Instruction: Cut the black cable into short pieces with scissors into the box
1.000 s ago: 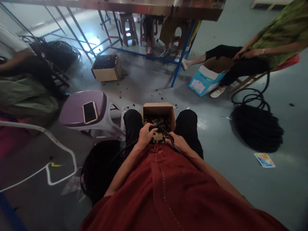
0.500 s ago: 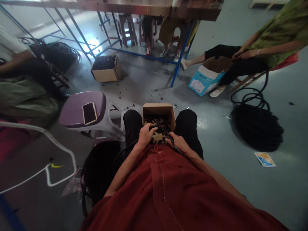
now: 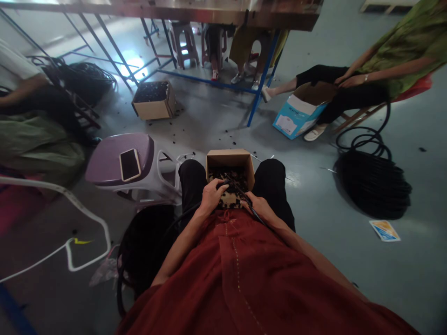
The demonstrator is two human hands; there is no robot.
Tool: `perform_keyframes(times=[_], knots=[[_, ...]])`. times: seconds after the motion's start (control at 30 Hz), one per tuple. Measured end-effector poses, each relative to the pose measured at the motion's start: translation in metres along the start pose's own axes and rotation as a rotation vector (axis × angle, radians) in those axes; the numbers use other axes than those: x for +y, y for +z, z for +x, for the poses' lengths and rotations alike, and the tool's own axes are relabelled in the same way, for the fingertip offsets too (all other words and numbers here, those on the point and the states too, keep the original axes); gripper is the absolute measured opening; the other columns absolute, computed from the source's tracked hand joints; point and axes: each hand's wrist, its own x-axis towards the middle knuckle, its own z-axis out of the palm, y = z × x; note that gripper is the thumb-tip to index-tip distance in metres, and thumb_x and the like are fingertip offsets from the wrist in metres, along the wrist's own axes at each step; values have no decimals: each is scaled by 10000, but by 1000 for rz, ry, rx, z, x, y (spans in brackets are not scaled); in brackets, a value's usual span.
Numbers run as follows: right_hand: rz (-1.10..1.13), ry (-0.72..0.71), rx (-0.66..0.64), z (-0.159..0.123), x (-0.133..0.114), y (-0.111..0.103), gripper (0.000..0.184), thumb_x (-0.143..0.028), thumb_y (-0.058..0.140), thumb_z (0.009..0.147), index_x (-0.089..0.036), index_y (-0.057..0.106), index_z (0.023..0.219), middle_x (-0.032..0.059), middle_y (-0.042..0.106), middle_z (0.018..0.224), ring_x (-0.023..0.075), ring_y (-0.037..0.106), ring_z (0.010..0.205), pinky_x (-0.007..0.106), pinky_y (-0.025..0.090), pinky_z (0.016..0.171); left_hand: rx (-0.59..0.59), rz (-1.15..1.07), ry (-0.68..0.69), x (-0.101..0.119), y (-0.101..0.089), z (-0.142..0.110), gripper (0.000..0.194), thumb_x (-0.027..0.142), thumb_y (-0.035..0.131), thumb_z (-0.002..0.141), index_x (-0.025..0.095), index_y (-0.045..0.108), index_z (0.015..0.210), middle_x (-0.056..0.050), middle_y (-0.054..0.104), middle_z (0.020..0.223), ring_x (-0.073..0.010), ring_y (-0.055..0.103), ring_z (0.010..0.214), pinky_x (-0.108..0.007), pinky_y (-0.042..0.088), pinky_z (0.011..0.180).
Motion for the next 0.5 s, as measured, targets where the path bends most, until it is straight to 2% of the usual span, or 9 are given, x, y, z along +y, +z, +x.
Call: perform_keyframes(times=[0.13, 0.3, 0.5], knots=[[55, 18, 5, 2, 4, 2, 274, -409, 444, 814, -211, 526, 987, 53, 639, 796, 197, 608, 729, 249, 395, 633, -16, -48, -23, 1, -1, 1, 234, 351, 537, 780, 159, 637, 869, -26, 647, 808, -128, 570, 726, -227, 417, 677], [180, 35, 62, 6, 5, -4, 291, -433, 470, 789, -203, 526, 957, 36, 627, 792, 180, 590, 720, 253, 402, 640, -75, -188, -113, 8, -7, 4, 280, 361, 518, 782, 145, 635, 917, -20, 647, 757, -94, 541, 568, -211, 427, 601], [336, 45, 82, 12, -5, -11, 316, -444, 470, 776, -211, 499, 987, 11, 598, 802, 143, 551, 651, 249, 416, 610, -183, -400, -148, 12, -12, 4, 379, 441, 426, 817, 130, 629, 745, -14, 608, 664, -80, 492, 518, -195, 398, 523]])
